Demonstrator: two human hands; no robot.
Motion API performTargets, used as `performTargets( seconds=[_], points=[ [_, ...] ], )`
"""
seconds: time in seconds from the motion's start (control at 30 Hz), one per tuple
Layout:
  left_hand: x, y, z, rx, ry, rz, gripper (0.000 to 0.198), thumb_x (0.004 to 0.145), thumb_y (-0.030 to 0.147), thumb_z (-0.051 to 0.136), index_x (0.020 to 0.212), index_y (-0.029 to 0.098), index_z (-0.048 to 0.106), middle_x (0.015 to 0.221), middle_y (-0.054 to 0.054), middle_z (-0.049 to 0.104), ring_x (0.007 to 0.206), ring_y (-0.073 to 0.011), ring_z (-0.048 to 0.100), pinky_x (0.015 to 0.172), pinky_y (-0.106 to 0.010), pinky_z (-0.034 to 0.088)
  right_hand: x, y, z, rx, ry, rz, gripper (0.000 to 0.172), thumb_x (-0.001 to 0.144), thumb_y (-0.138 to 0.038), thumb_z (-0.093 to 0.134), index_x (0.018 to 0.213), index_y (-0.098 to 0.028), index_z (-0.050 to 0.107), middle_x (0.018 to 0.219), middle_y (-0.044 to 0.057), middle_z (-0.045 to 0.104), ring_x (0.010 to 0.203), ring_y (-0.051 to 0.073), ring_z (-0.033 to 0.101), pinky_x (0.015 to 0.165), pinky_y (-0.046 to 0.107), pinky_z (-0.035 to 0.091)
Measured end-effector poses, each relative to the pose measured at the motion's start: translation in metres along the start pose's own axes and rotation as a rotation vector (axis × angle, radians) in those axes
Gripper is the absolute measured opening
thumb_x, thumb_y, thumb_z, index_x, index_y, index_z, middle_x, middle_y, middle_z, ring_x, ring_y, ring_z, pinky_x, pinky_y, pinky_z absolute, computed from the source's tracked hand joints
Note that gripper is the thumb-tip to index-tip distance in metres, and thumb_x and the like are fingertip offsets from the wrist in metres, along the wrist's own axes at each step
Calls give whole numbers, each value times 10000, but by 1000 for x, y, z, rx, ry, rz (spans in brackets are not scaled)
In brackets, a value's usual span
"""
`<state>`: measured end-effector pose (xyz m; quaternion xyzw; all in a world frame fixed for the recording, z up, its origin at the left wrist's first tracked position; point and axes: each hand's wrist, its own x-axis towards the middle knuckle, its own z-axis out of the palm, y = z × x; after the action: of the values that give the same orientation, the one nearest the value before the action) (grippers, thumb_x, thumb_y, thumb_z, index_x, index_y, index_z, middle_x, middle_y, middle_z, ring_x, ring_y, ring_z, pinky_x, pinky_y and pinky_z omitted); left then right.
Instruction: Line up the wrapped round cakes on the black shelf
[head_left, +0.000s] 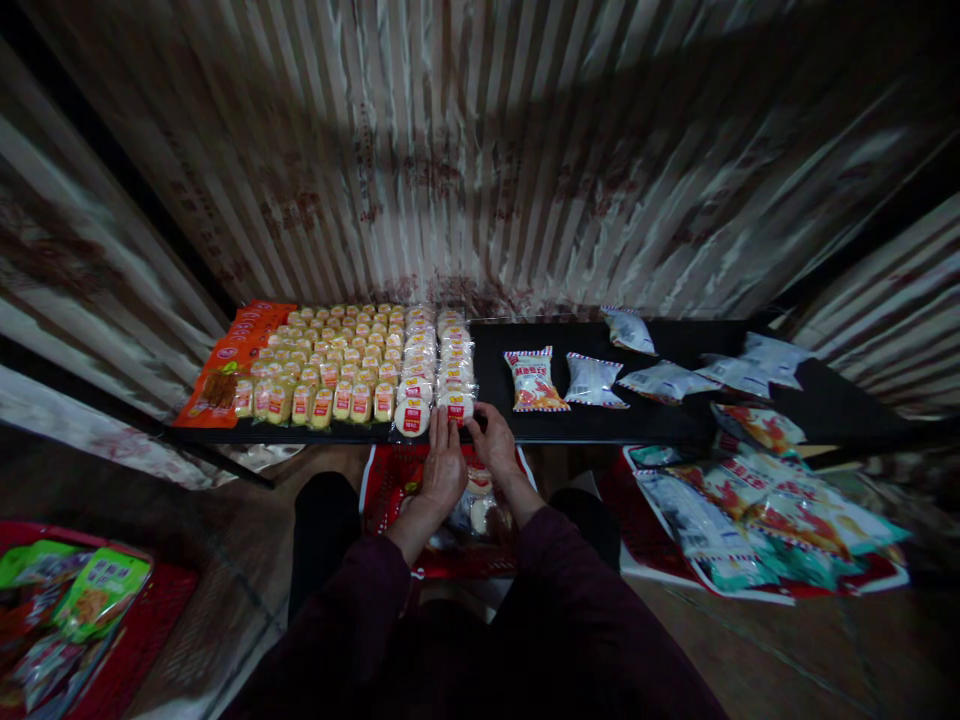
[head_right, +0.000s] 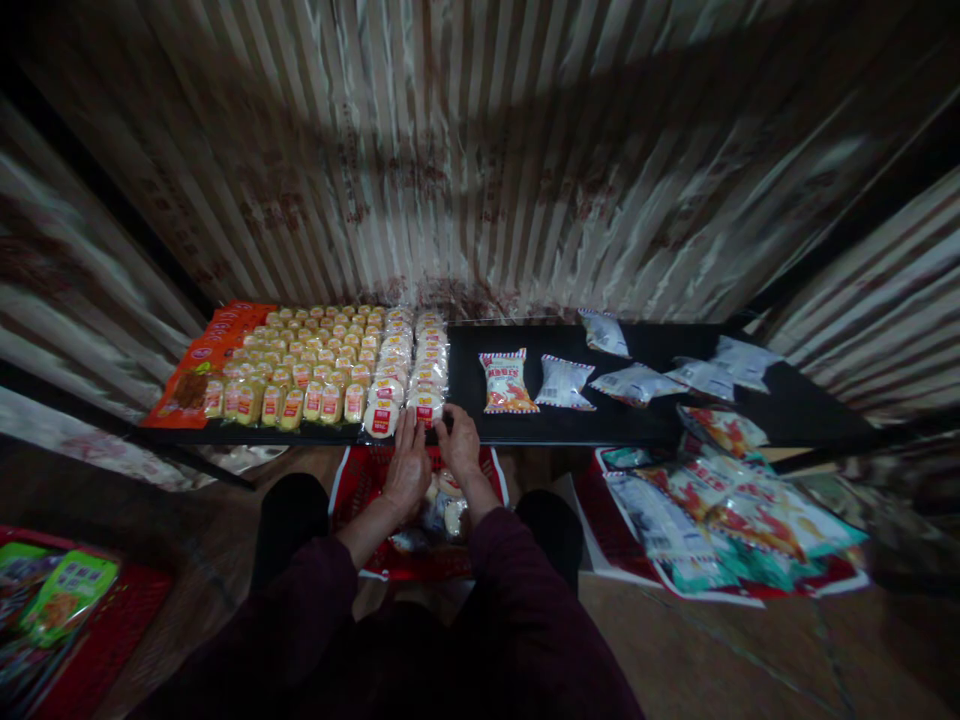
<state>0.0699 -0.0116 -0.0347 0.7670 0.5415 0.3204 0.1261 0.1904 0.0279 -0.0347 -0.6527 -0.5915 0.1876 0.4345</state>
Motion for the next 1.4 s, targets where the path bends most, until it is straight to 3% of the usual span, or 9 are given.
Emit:
performTargets(
  seconds=[0.17, 0.63, 0.87, 1.2, 1.4],
  points=[
    [2, -1, 1, 33, -4, 10, 623, 756, 17, 386, 1378, 35, 363, 1536, -193, 198, 1430, -279, 15, 1155, -524, 230, 1, 0, 2, -26, 16, -27, 326, 800, -313, 489, 1074, -172, 594, 1046, 117, 661, 964, 247, 602, 894, 434, 464],
    [5, -2, 1, 35, 5, 24, 637, 733, 12, 410, 1369, 22, 372, 1535, -200, 197, 1430, -298, 31, 1154, -533, 231, 6, 2, 4, -69, -5, -26, 324, 807, -311, 483, 1077, -175, 598, 1059, 115, 663, 979, 251, 597, 892, 430, 458],
    [2, -3, 3, 24, 21, 42, 681, 741, 3, 394, 1414, 73, 314, 1545, -172, 184, 1431, -286, 27, 1149, -557, 229, 1, -2, 1, -14, -1, -35, 399, 823, -324, 476, 1174, -154, 562, 1131, 134, 645, 1022, 252, 593, 926, 440, 458],
    [3, -5, 4, 20, -13, 61, 724, 729, 1, 384, 1438, 64, 255, 1547, -183, 158, 1425, -291, -2, 1141, -562, 237, 1, 3, 5, -3, 38, -47, 450, 833, -330, 475, 1239, -147, 540, 1190, 148, 624, 1074, 256, 584, 978, 463, 440],
    [-2, -4, 6, 48, -74, 149, 747, 710, -29, 369, 1441, 36, 226, 1547, -194, 147, 1423, -270, -39, 1141, -524, 257, 1, 3, 0, -6, 14, -64, 460, 837, -350, 478, 1242, -142, 542, 1178, 152, 625, 1052, 251, 596, 972, 453, 448]
  ],
)
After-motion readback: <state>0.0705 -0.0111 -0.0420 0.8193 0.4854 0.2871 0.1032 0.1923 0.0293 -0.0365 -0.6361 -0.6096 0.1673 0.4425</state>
